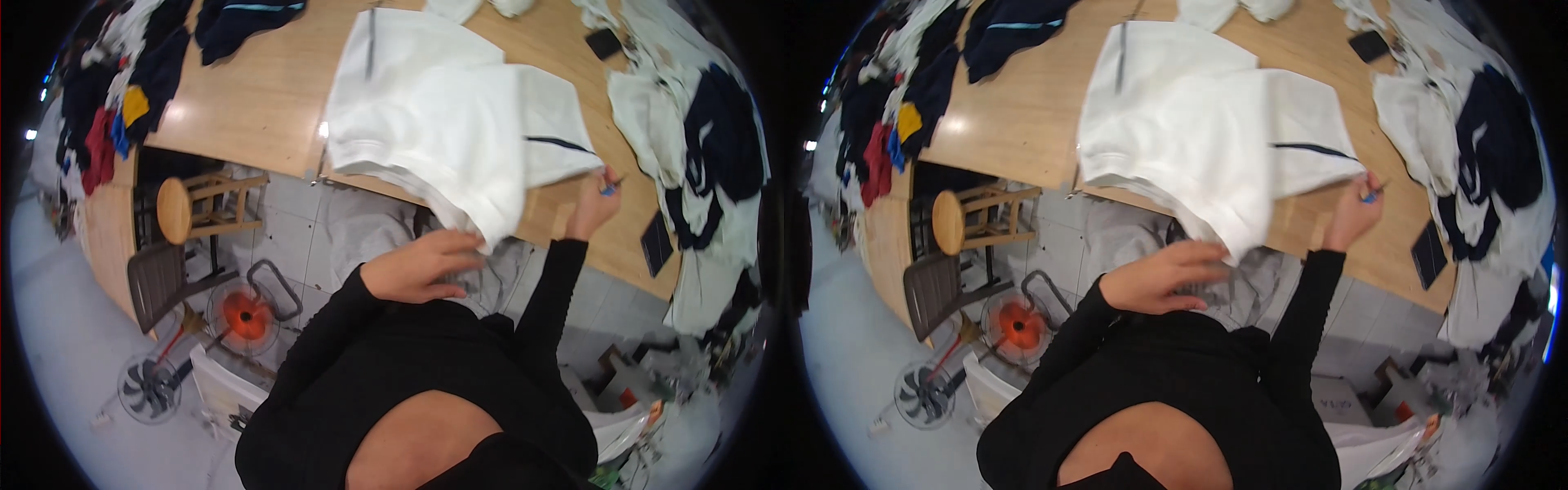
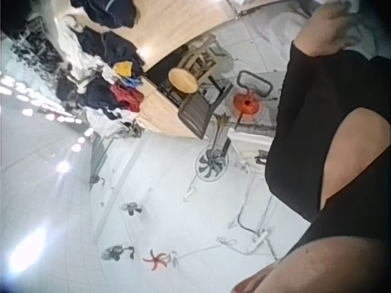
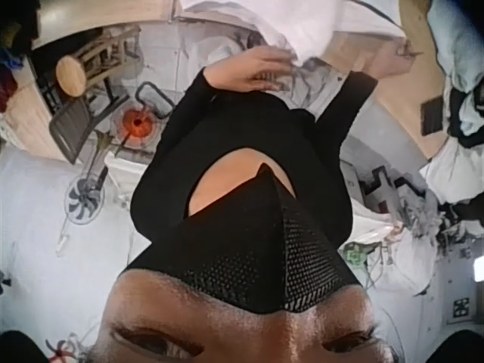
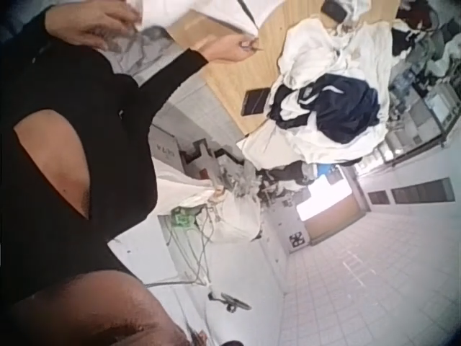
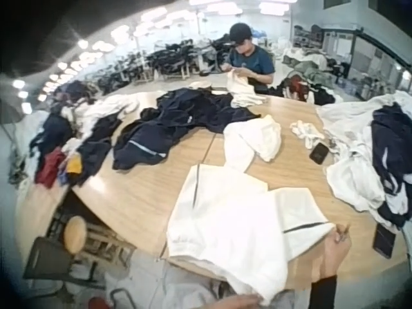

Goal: Trimming loose threads from a pair of white athletic shorts using small thread snips.

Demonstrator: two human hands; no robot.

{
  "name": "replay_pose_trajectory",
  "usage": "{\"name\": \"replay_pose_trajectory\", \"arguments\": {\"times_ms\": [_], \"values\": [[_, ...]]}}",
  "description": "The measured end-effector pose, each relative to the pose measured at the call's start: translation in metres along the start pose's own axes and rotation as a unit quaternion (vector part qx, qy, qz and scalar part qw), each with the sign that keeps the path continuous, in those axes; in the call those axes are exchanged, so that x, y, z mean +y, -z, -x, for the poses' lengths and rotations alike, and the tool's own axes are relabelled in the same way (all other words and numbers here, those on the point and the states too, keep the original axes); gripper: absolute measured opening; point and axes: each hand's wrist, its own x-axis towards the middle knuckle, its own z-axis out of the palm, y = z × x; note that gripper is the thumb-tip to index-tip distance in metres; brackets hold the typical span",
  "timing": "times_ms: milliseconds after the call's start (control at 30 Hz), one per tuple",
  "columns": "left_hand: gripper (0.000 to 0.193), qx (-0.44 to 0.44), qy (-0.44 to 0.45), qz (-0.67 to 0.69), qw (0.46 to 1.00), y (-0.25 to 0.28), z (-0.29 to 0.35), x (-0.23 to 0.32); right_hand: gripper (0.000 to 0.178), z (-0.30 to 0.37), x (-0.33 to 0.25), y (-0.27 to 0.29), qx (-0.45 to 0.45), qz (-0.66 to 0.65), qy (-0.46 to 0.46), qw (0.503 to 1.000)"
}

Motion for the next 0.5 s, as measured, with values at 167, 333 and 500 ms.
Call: {"name": "replay_pose_trajectory", "arguments": {"times_ms": [167, 333, 500], "values": [[0.014, 0.273, 0.244, 0.123, 0.923, 0.032, 0.05, -0.033, 0.028, 0.041, -0.058, -0.007, -0.098, -0.058, -0.019, 0.993], [0.022, 0.591, 0.339, -0.026, 0.731, 0.079, 0.08, -0.106, 0.029, 0.093, -0.063, -0.017, -0.207, 0.01, 0.028, 0.978], [0.031, 0.487, 0.392, 0.014, 0.781, 0.071, 0.07, -0.132, 0.023, 0.09, -0.041, -0.01, -0.22, 0.027, 0.007, 0.975]]}}
